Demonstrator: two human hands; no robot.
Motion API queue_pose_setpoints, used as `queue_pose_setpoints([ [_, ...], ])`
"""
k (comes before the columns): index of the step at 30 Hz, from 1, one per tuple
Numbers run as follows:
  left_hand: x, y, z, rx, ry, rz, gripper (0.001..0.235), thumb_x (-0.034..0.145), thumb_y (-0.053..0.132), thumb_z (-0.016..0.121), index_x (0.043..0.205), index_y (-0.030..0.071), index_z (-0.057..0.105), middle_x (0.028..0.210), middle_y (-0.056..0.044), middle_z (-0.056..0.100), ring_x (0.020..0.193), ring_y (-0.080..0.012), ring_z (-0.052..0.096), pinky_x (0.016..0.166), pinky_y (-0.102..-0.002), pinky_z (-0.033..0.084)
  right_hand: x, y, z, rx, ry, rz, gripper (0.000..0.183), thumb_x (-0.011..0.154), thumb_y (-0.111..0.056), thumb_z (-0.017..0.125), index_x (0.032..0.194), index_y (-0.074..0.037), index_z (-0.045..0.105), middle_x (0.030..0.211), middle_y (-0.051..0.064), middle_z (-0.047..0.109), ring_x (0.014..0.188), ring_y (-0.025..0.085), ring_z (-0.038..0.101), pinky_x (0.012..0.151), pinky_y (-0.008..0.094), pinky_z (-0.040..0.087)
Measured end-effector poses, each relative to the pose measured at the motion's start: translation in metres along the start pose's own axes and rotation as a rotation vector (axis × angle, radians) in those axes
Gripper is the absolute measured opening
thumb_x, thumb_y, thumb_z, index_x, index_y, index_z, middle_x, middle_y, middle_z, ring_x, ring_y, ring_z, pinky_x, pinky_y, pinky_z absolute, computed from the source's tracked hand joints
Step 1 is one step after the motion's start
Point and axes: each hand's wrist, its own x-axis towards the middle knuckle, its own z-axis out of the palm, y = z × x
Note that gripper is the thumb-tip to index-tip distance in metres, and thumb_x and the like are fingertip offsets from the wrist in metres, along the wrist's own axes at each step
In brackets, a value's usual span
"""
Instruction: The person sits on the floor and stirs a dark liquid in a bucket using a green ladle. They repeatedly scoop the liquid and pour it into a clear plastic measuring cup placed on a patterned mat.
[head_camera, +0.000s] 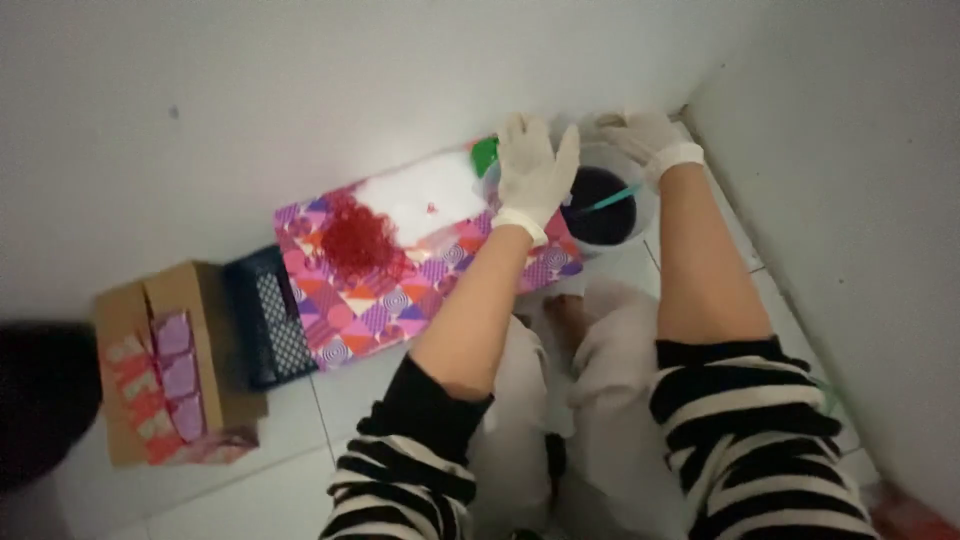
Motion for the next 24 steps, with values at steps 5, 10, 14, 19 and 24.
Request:
queue_pose_setpoints([
  [5, 0.001, -0.021, 0.001, 0.015, -0.21, 0.175, 0.042, 0.098, 0.05, 0.053, 0.118, 0.014, 0.062, 0.112, -0.014, 0.062, 0.114, -0.0334, 0.061, 0.1, -0.046, 0.046, 0.127, 0.133, 0.072, -0.273, 0.151, -0.439, 0.046, 0.096, -0.053, 0.064, 0.118, -0.013, 0.072, 0.12, 0.01, 0.069, 0.118, 0.03, 0.061, 0.096, 0.041, 0.049],
  [10, -0.006, -0.05, -0.013, 0.341, -0.281, 0.455, 0.05, 0.089, 0.05, 0.067, 0.121, 0.013, 0.058, 0.11, -0.01, 0.064, 0.117, -0.0303, 0.057, 0.097, -0.054, 0.046, 0.062, 0.124, 0.142, -0.336, 0.168, -0.267, 0.024, 0.101, -0.037, 0.06, 0.107, -0.018, 0.073, 0.099, 0.001, 0.076, 0.097, 0.023, 0.072, 0.081, 0.041, 0.058],
  [14, 0.004, -0.06, -0.013, 0.478, -0.59, 0.326, 0.097, 0.091, 0.062, 0.066, 0.164, 0.016, 0.02, 0.167, -0.024, 0.026, 0.156, -0.0405, 0.018, 0.126, -0.059, 0.012, 0.049, 0.098, 0.124, -0.636, 0.038, -0.269, 0.029, 0.093, -0.009, 0.055, 0.118, -0.015, 0.069, 0.111, 0.007, 0.074, 0.103, 0.027, 0.071, 0.084, 0.042, 0.058],
  [19, 0.015, -0.082, -0.001, 0.5, -0.666, 0.391, 0.101, 0.087, 0.064, 0.07, 0.164, 0.019, 0.023, 0.168, -0.02, 0.026, 0.157, -0.038, 0.019, 0.127, -0.058, 0.013, 0.089, 0.125, 0.137, -0.846, 0.024, -0.256, 0.025, 0.088, -0.015, 0.062, 0.112, -0.017, 0.067, 0.103, 0.005, 0.075, 0.098, 0.026, 0.072, 0.081, 0.042, 0.053],
  [24, 0.007, -0.089, 0.01, 0.511, -0.705, 0.452, 0.11, 0.073, 0.072, 0.078, 0.162, 0.029, 0.03, 0.169, -0.014, 0.025, 0.158, -0.0371, 0.016, 0.126, -0.061, 0.014, 0.072, 0.138, 0.145, -1.075, 0.041, -0.213, 0.015, 0.085, -0.012, 0.072, 0.099, -0.018, 0.074, 0.106, 0.002, 0.076, 0.111, 0.024, 0.065, 0.111, 0.044, 0.035],
])
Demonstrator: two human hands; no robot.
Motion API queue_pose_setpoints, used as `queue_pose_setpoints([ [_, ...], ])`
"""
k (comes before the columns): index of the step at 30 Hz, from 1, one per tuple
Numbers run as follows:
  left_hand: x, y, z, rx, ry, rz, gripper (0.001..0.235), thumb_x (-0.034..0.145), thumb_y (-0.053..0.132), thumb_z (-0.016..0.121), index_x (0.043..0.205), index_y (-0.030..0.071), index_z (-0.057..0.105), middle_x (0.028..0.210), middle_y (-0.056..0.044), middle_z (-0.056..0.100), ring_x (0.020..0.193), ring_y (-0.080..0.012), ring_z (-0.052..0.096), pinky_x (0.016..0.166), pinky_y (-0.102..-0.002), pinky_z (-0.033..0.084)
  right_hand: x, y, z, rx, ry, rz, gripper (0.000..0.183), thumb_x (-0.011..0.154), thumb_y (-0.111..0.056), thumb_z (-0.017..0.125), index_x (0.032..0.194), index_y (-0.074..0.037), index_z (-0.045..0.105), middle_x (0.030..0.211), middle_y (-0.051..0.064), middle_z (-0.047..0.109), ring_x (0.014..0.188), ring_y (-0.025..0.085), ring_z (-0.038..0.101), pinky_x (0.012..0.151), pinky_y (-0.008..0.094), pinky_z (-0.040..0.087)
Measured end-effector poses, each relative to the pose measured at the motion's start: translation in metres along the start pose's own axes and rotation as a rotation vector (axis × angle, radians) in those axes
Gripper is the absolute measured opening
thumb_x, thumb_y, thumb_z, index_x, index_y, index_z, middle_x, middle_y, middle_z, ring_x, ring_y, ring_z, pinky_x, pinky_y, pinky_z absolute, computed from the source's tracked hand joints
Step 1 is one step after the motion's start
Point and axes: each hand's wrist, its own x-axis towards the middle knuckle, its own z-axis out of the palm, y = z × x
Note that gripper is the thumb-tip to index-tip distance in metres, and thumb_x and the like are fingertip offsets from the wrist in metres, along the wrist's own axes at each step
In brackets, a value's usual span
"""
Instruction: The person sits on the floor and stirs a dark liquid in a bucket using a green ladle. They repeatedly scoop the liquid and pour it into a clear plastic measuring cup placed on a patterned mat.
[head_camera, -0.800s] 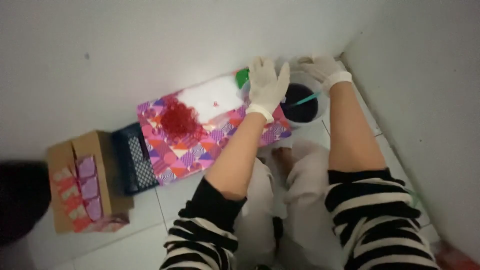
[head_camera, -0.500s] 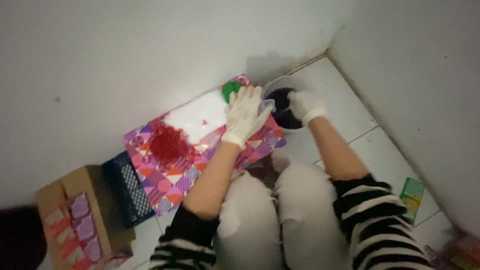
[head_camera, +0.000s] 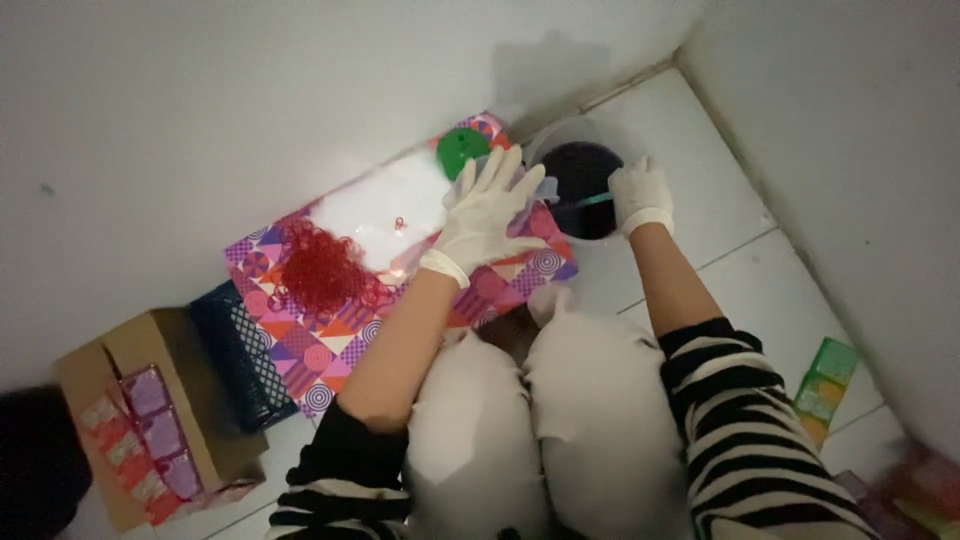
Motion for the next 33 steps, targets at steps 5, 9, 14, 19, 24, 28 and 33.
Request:
queue_pose_setpoints([
  [5, -0.005, 0.005, 0.001, 0.099, -0.034, -0.027, 0.102, 0.08, 0.066, 0.076, 0.163, 0.041, 0.021, 0.172, -0.008, 0.018, 0.159, -0.0358, 0.012, 0.125, -0.066, 0.008, -0.026, -0.008, -0.021, 0.062, 0.063, -0.043, 0.012, 0.087, -0.008, 0.072, 0.08, -0.018, 0.073, 0.083, 0.0, 0.074, 0.079, 0.019, 0.069, 0.077, 0.034, 0.05],
  [9, -0.001, 0.001, 0.0, 0.173, -0.001, -0.009, 0.087, 0.086, 0.063, 0.07, 0.159, 0.043, 0.028, 0.165, -0.009, 0.034, 0.154, -0.0394, 0.025, 0.119, -0.074, 0.013, -0.034, -0.019, -0.048, 0.224, 0.162, -0.178, 0.02, 0.083, 0.004, 0.071, 0.068, -0.01, 0.072, 0.067, 0.007, 0.073, 0.058, 0.023, 0.071, 0.049, 0.035, 0.055],
  [14, -0.001, -0.005, 0.002, 0.255, 0.07, -0.099, 0.072, 0.09, 0.053, 0.067, 0.153, 0.036, 0.036, 0.147, -0.013, 0.051, 0.133, -0.0411, 0.049, 0.098, -0.061, 0.043, -0.035, -0.025, -0.041, 0.14, 0.055, -0.284, 0.055, 0.086, 0.008, 0.066, 0.136, -0.012, 0.054, 0.097, 0.012, 0.067, 0.078, 0.03, 0.074, 0.066, 0.044, 0.06],
  [19, -0.01, -0.008, -0.006, 0.209, 0.114, -0.256, 0.059, 0.09, 0.043, 0.066, 0.143, 0.024, 0.05, 0.116, -0.014, 0.061, 0.106, -0.0407, 0.062, 0.067, -0.052, 0.062, -0.059, -0.017, -0.082, 0.256, -0.061, -0.3, 0.036, 0.091, 0.009, 0.061, 0.125, -0.001, 0.056, 0.097, 0.015, 0.065, 0.081, 0.032, 0.075, 0.067, 0.044, 0.062],
  [24, -0.004, -0.036, 0.024, 0.01, -0.043, -0.537, 0.039, 0.095, 0.044, 0.056, 0.119, 0.014, 0.06, 0.092, -0.01, 0.071, 0.088, -0.0391, 0.075, 0.065, -0.06, 0.058, -0.036, -0.016, -0.058, 0.092, -0.048, -0.371, 0.045, 0.086, 0.007, 0.066, 0.128, -0.008, 0.056, 0.095, 0.015, 0.065, 0.08, 0.033, 0.073, 0.064, 0.043, 0.062],
  [28, -0.018, -0.043, 0.017, 0.071, -0.034, -0.529, 0.035, 0.093, 0.046, 0.058, 0.102, 0.014, 0.071, 0.089, -0.012, 0.077, 0.086, -0.0389, 0.076, 0.069, -0.058, 0.059, -0.019, -0.026, -0.025, 0.049, 0.009, -0.32, 0.058, 0.086, 0.007, 0.064, 0.14, -0.011, 0.052, 0.092, 0.011, 0.063, 0.075, 0.028, 0.073, 0.062, 0.042, 0.063],
  [33, -0.03, -0.031, -0.013, 0.151, 0.057, -0.495, 0.041, 0.093, 0.051, 0.056, 0.082, 0.017, 0.076, 0.08, -0.013, 0.077, 0.084, -0.0373, 0.077, 0.071, -0.049, 0.058, 0.029, -0.038, 0.037, 0.254, 0.029, -0.13, 0.038, 0.08, 0.003, 0.073, 0.112, -0.011, 0.059, 0.086, 0.013, 0.063, 0.067, 0.032, 0.071, 0.054, 0.048, 0.059],
])
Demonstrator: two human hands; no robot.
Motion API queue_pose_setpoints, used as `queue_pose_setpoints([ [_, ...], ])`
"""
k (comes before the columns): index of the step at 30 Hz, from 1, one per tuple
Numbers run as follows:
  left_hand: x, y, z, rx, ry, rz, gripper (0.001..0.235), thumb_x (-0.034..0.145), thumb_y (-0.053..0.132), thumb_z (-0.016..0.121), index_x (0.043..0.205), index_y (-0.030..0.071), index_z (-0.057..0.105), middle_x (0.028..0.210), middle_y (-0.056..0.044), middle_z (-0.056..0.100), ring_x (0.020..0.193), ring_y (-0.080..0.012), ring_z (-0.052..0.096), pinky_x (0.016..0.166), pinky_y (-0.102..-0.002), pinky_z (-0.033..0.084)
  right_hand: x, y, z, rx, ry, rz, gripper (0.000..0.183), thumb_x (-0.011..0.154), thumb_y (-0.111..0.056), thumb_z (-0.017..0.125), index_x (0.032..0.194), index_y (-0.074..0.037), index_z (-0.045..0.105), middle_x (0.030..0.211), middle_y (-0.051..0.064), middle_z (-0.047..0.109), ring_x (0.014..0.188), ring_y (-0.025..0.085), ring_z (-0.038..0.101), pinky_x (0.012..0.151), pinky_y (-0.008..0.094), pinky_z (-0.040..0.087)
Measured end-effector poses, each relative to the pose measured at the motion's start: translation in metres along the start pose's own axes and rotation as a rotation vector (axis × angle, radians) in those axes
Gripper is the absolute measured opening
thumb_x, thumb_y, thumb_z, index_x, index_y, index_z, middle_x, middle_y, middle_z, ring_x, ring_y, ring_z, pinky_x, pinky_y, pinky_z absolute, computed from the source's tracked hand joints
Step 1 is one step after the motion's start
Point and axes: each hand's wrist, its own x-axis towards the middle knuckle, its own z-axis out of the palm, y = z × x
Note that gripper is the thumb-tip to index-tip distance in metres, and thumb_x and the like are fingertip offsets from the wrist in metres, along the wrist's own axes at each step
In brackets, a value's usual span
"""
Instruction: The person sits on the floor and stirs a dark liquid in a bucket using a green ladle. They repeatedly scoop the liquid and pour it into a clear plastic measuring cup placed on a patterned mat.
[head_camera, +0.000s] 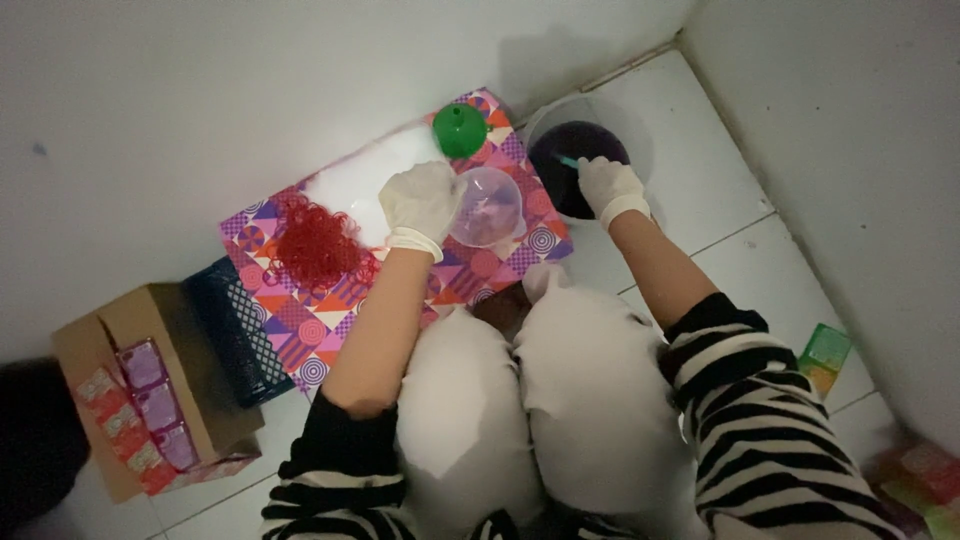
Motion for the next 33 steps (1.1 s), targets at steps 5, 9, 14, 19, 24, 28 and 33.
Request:
queue_pose_setpoints([
  [5, -0.008, 0.004, -0.013, 0.038, -0.034, -0.017, 0.041, 0.097, 0.05, 0.055, 0.084, 0.019, 0.078, 0.086, -0.011, 0.079, 0.088, -0.0358, 0.077, 0.075, -0.048, 0.058, 0.002, 0.005, 0.005, -0.015, -0.038, 0.078, 0.016, 0.082, 0.003, 0.072, 0.085, -0.011, 0.066, 0.069, 0.007, 0.067, 0.056, 0.025, 0.069, 0.053, 0.041, 0.059],
  [9, -0.004, -0.001, -0.001, 0.003, -0.076, -0.047, 0.041, 0.098, 0.049, 0.054, 0.085, 0.019, 0.078, 0.087, -0.011, 0.079, 0.089, -0.0361, 0.077, 0.075, -0.048, 0.058, -0.014, 0.003, 0.004, -0.031, -0.102, 0.125, 0.015, 0.084, 0.002, 0.07, 0.078, -0.011, 0.073, 0.065, 0.004, 0.068, 0.054, 0.02, 0.066, 0.052, 0.039, 0.059],
  [14, 0.003, -0.015, 0.026, -0.034, -0.062, -0.071, 0.033, 0.096, 0.042, 0.057, 0.083, 0.019, 0.077, 0.08, -0.009, 0.077, 0.083, -0.0353, 0.077, 0.072, -0.046, 0.057, -0.035, -0.006, -0.01, -0.141, -0.147, 0.047, 0.02, 0.086, -0.004, 0.068, 0.071, -0.016, 0.074, 0.064, 0.003, 0.071, 0.055, 0.021, 0.066, 0.054, 0.038, 0.055],
  [19, -0.002, -0.019, 0.025, -0.077, -0.001, -0.079, 0.028, 0.092, 0.039, 0.058, 0.079, 0.021, 0.075, 0.078, -0.006, 0.077, 0.081, -0.0348, 0.077, 0.07, -0.046, 0.058, -0.056, -0.014, -0.058, -0.063, -0.256, 0.055, 0.022, 0.095, -0.007, 0.06, 0.083, -0.011, 0.078, 0.078, 0.006, 0.077, 0.068, 0.023, 0.071, 0.063, 0.039, 0.056],
  [24, -0.009, -0.009, -0.011, -0.129, 0.109, -0.057, 0.047, 0.08, 0.051, 0.083, 0.095, 0.009, 0.067, 0.091, -0.018, 0.071, 0.091, -0.0424, 0.073, 0.073, -0.057, 0.06, -0.077, -0.018, -0.113, 0.158, -0.344, -0.072, 0.025, 0.098, -0.008, 0.054, 0.1, -0.002, 0.078, 0.101, 0.015, 0.079, 0.094, 0.033, 0.074, 0.079, 0.046, 0.058],
  [28, 0.014, -0.013, 0.056, -0.38, 0.063, -0.092, 0.058, 0.082, 0.057, 0.078, 0.127, 0.023, 0.064, 0.117, -0.011, 0.066, 0.11, -0.0401, 0.068, 0.094, -0.062, 0.054, -0.076, -0.02, -0.105, 0.391, -0.249, 0.004, 0.033, 0.099, -0.011, 0.05, 0.119, -0.007, 0.076, 0.116, 0.018, 0.077, 0.105, 0.04, 0.073, 0.085, 0.051, 0.059],
  [33, 0.008, -0.034, 0.079, -0.421, 0.059, 0.365, 0.04, 0.099, 0.045, 0.062, 0.126, 0.016, 0.065, 0.12, -0.015, 0.07, 0.122, -0.035, 0.063, 0.116, -0.061, 0.032, -0.087, -0.02, -0.108, 0.513, -0.174, 0.12, 0.035, 0.104, -0.016, 0.05, 0.131, -0.01, 0.07, 0.126, 0.017, 0.072, 0.112, 0.037, 0.07, 0.091, 0.052, 0.058],
])
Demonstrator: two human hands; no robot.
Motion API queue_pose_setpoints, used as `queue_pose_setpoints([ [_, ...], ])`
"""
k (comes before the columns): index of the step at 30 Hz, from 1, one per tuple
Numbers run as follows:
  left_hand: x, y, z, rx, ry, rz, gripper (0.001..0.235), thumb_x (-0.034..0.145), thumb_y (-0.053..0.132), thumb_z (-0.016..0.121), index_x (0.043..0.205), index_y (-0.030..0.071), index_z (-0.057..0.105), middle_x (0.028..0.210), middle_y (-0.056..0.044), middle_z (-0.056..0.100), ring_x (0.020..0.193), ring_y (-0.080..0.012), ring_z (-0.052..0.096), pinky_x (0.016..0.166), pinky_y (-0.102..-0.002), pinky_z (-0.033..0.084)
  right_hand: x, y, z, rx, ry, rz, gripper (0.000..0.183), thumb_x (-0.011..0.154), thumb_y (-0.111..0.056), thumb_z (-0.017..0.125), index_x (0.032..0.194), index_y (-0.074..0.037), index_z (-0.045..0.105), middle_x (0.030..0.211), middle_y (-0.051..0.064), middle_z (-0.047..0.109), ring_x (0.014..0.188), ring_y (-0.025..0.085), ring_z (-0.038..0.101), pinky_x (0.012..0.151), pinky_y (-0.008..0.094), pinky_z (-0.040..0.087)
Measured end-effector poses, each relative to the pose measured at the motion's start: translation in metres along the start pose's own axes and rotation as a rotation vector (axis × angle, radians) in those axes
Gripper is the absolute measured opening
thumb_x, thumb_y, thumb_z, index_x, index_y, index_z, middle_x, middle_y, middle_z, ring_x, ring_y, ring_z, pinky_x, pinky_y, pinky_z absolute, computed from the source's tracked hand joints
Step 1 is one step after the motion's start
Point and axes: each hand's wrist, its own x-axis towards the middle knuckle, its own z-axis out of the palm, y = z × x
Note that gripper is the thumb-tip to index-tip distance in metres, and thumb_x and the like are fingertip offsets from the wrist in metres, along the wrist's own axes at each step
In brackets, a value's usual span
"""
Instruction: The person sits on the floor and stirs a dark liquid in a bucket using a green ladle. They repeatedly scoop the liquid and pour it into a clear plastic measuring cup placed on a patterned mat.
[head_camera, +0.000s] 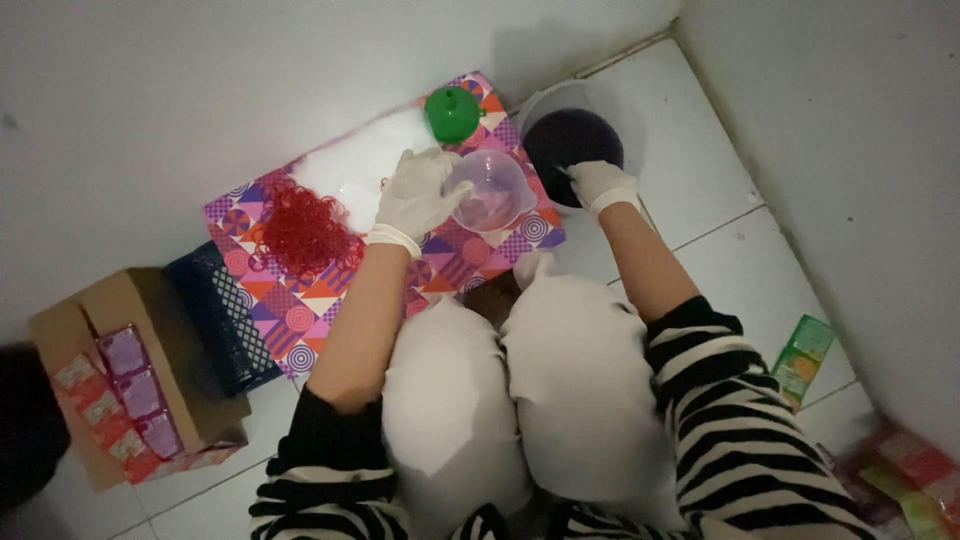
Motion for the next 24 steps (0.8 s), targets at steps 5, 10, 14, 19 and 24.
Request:
queue_pose_setpoints([
  [5, -0.012, 0.025, -0.031, 0.017, -0.073, -0.116, 0.038, 0.1, 0.05, 0.055, 0.102, 0.013, 0.063, 0.092, -0.021, 0.07, 0.1, -0.0445, 0.068, 0.09, -0.06, 0.051, 0.05, 0.034, 0.047, -0.031, 0.077, 0.06, 0.022, 0.099, -0.013, 0.057, 0.11, -0.006, 0.075, 0.108, 0.017, 0.075, 0.098, 0.036, 0.072, 0.08, 0.051, 0.058],
  [10, -0.016, 0.035, -0.05, -0.109, -0.228, -0.332, 0.058, 0.097, 0.071, 0.045, 0.085, 0.017, 0.061, 0.08, -0.007, 0.074, 0.101, -0.0359, 0.071, 0.093, -0.052, 0.052, 0.102, 0.052, 0.09, -0.356, 0.113, 0.102, 0.018, 0.091, -0.006, 0.063, 0.086, -0.01, 0.079, 0.077, 0.012, 0.077, 0.07, 0.029, 0.076, 0.06, 0.043, 0.059],
  [14, -0.032, 0.048, -0.048, -0.641, -0.052, -0.415, 0.039, 0.101, 0.05, 0.057, 0.11, 0.014, 0.069, 0.105, -0.01, 0.076, 0.108, -0.0275, 0.068, 0.097, -0.046, 0.051, 0.068, 0.036, 0.057, -0.162, 0.065, 0.172, 0.019, 0.089, -0.008, 0.062, 0.079, -0.004, 0.077, 0.071, 0.016, 0.073, 0.063, 0.033, 0.072, 0.053, 0.046, 0.054],
  [19, -0.059, 0.026, 0.0, -1.033, 0.192, -0.388, 0.028, 0.108, 0.027, 0.057, 0.128, 0.008, 0.054, 0.114, -0.007, 0.065, 0.107, -0.0165, 0.057, 0.098, -0.036, 0.047, 0.032, 0.043, 0.03, 0.548, 0.037, 0.101, 0.042, 0.089, -0.015, 0.06, 0.126, 0.005, 0.067, 0.101, 0.028, 0.073, 0.073, 0.035, 0.072, 0.062, 0.038, 0.052],
  [24, -0.075, -0.013, 0.062, -1.172, 0.174, -0.329, 0.022, 0.106, 0.011, 0.05, 0.124, 0.008, 0.062, 0.122, -0.004, 0.069, 0.115, -0.0138, 0.06, 0.105, -0.035, 0.046, 0.044, 0.056, 0.052, 0.979, 0.251, 0.09, 0.034, 0.093, -0.031, 0.065, 0.119, -0.01, 0.067, 0.097, 0.007, 0.073, 0.073, 0.016, 0.067, 0.061, 0.024, 0.049],
])
